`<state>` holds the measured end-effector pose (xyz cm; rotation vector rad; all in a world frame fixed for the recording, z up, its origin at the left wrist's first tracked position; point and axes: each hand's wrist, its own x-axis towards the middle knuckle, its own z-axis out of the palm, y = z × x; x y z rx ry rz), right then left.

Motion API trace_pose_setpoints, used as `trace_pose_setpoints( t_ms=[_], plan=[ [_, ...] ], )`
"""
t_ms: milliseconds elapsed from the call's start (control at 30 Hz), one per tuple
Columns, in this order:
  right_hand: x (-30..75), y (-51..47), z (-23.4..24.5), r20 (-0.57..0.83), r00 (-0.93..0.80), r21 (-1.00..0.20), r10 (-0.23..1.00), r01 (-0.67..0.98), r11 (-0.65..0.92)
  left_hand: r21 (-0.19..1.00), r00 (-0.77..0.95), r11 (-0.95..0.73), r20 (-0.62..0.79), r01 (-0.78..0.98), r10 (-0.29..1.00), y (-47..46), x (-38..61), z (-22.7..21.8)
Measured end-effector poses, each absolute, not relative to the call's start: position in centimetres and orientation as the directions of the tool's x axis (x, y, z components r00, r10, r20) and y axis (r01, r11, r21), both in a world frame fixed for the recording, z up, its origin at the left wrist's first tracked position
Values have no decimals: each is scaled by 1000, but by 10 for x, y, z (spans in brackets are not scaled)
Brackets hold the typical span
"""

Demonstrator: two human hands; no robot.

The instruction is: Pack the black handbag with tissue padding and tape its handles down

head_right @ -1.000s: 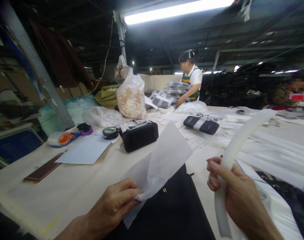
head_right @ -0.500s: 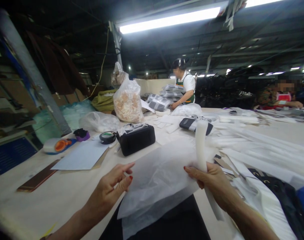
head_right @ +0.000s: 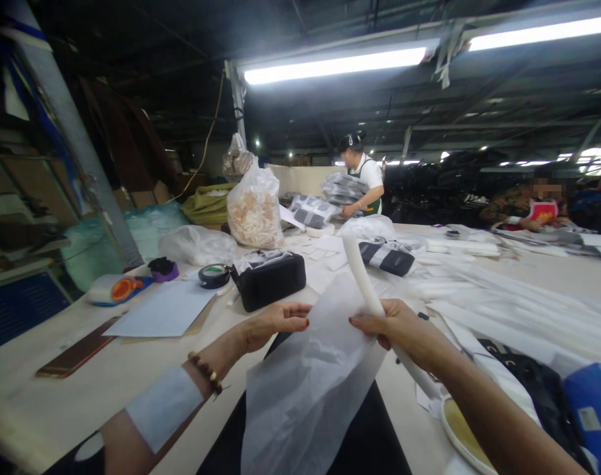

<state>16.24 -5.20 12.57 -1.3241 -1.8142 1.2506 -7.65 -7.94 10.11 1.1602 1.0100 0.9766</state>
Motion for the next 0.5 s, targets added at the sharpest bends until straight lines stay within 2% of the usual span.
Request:
trace_pose_setpoints(
  t_ms=[133,333,500],
  plan=[
    [159,-41,141,-57,-436,-823,898,530,205,958,269,192,-132,-213,954,-86,-56,94],
    [139,-15,141,-86,-394,-641,915,725,252,967,-69,182,-197,-176,978,-92,-61,68],
    [102,7,144,-86,-380,-608,921,752,253,965,-196,229,-251,-128,948,-86,-79,65]
  ],
)
